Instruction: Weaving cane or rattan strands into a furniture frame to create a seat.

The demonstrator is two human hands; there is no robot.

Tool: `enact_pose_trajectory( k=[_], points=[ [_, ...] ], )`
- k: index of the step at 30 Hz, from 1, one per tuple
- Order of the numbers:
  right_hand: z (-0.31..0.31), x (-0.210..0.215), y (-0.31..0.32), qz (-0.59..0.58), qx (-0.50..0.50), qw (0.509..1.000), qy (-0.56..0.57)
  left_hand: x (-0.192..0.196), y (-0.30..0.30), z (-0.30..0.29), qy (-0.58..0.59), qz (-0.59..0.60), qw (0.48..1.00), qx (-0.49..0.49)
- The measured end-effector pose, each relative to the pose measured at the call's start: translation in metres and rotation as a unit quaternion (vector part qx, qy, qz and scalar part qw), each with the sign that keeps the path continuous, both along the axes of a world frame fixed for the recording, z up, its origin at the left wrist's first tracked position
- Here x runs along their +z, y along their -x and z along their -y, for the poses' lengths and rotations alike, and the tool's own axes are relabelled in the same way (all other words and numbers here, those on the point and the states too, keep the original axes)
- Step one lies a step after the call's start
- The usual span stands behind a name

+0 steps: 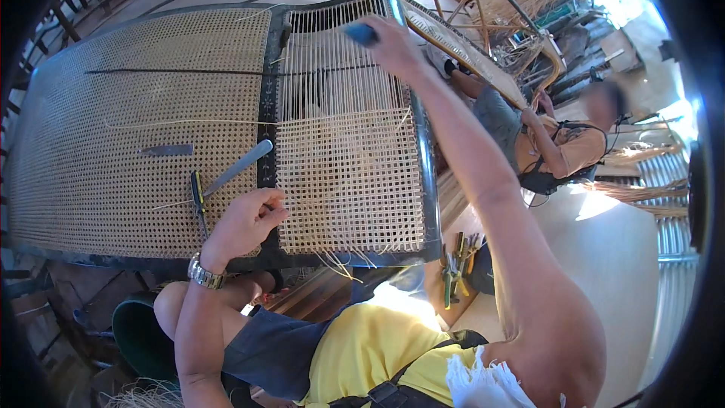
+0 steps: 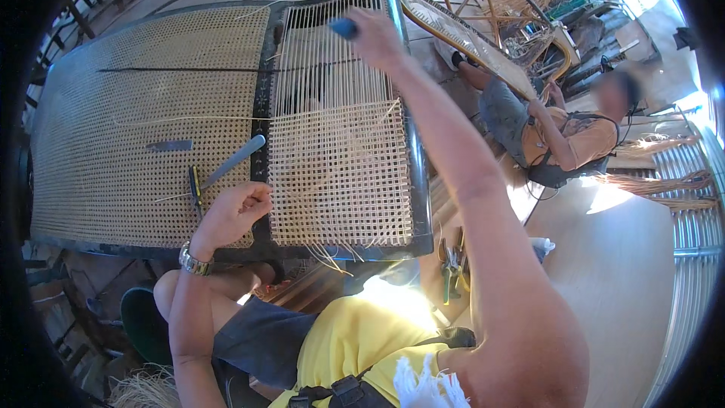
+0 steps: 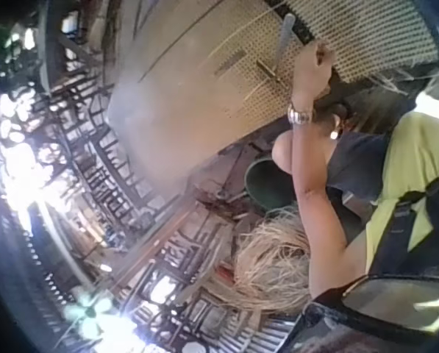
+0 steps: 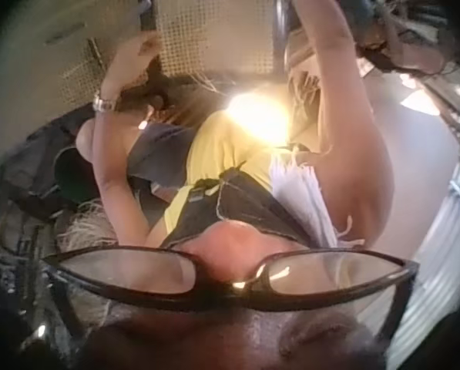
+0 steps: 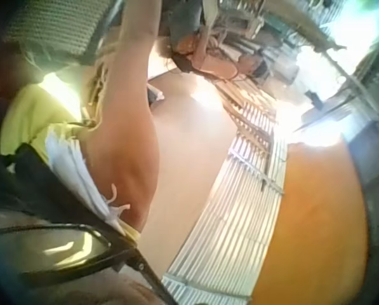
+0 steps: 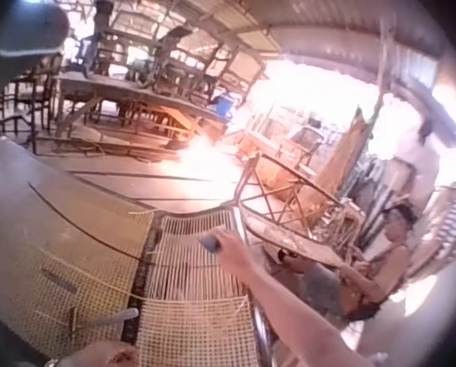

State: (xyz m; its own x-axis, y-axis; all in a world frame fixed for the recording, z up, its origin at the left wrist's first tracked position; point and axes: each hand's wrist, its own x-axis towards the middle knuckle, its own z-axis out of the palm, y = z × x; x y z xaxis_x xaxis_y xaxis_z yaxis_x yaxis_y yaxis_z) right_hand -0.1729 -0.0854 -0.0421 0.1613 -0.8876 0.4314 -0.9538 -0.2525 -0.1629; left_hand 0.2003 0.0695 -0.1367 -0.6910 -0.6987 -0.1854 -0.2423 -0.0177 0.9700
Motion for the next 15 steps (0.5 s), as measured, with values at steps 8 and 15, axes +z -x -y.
enact_pose_trajectory(
  k=[8, 15],
  points=[
    [-0.141, -0.009, -0.01, -0.027, 0.22, 0.923, -0.314, 0.016, -0.016, 0.013, 0.174, 0.137, 0.972, 0.076],
    [-0.004, -0.057, 0.103, -0.049, -0.114, 0.99, 0.059, 0.001, 0.005, 0.018, 0.189, 0.122, 0.974, 0.011]
  ],
)
